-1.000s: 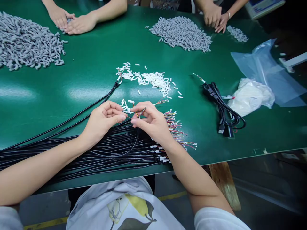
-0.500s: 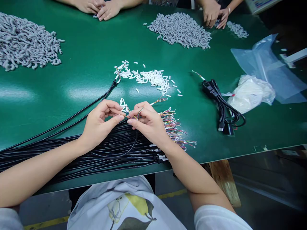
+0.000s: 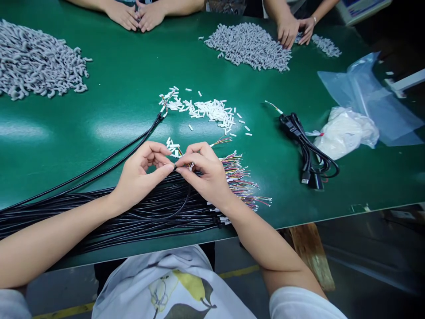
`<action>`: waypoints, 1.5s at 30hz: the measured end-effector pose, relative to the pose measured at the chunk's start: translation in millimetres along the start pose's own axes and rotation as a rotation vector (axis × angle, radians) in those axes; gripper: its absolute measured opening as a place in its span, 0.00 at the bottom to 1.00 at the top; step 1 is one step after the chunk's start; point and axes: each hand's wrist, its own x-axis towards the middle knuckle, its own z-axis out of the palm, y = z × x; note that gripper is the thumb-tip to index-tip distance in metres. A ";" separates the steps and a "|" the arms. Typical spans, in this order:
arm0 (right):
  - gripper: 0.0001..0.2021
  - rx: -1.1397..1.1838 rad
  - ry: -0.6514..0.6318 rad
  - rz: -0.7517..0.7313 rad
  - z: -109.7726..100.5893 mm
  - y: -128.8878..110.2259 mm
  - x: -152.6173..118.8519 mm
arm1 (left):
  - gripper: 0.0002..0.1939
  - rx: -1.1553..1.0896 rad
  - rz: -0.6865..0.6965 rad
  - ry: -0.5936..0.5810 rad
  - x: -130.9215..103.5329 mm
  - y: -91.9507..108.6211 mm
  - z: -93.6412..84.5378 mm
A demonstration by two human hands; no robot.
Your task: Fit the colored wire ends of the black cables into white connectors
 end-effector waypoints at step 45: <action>0.07 -0.216 0.165 -0.035 5.0 -14.3 -5.8 | 0.08 -0.371 -0.331 -0.285 14.2 -3.2 -5.6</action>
